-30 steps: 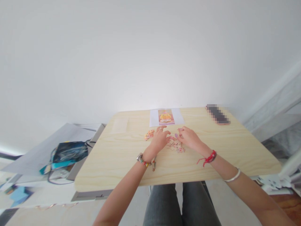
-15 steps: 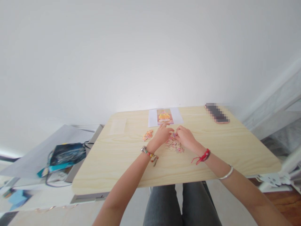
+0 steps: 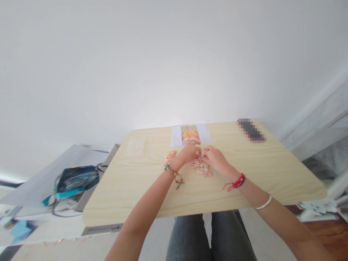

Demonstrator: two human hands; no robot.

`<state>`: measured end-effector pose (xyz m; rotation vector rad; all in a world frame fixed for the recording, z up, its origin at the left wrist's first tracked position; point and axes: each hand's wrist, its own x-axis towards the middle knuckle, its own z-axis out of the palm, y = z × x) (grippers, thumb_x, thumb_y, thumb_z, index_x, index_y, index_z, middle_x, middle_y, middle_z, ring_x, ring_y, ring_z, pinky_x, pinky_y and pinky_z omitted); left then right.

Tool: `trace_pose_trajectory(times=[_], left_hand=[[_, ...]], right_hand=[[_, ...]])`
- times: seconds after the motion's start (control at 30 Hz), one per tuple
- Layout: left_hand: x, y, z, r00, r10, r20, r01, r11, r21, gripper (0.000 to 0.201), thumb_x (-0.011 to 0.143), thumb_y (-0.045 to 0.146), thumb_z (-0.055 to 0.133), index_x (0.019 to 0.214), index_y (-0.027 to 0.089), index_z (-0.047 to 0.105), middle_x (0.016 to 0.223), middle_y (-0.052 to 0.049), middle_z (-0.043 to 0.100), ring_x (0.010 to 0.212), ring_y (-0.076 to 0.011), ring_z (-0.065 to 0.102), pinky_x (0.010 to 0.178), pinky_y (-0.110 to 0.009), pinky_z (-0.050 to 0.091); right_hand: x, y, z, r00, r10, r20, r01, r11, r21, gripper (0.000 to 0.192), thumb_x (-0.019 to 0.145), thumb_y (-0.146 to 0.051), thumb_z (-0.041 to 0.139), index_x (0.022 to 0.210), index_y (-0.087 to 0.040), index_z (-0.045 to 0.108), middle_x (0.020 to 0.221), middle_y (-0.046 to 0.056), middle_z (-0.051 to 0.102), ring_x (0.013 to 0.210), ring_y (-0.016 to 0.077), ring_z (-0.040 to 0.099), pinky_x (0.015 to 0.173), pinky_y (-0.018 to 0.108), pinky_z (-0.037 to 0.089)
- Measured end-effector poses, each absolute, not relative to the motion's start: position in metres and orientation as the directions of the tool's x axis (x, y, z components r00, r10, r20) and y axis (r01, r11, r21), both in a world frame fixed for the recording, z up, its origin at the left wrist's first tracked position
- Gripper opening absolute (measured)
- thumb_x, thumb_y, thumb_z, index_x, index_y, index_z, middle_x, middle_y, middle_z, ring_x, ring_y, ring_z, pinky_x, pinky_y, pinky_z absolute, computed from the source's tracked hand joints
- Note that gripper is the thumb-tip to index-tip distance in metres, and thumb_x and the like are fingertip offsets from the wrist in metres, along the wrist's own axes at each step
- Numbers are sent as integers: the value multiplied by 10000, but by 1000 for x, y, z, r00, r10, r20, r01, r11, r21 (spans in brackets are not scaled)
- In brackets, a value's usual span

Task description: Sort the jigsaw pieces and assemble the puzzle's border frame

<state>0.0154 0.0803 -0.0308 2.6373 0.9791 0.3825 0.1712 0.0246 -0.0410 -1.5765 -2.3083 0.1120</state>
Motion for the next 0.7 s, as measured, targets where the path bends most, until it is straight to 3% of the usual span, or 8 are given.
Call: trace_pose_trajectory(times=[0.23, 0.7], left_hand=[[14, 85, -34, 744, 651, 148, 573, -737, 359, 124, 706, 92, 637, 794, 171, 673, 1132, -103, 558, 1110, -252, 497, 953, -399, 398], [18, 70, -19, 712, 632, 306, 545, -772, 328, 103, 797, 211, 597, 878, 176, 649, 1225, -117, 501, 1162, -242, 465, 992, -408, 369]], right_hand=[[168, 23, -38, -302, 933, 195, 917, 340, -209, 143, 804, -187, 563, 750, -139, 687, 837, 86, 613, 771, 179, 585, 728, 291, 441], [195, 17, -30, -337, 844, 417, 807, 487, -334, 163, 853, -197, 497, 863, -159, 655, 875, 65, 544, 746, 155, 543, 704, 281, 439]])
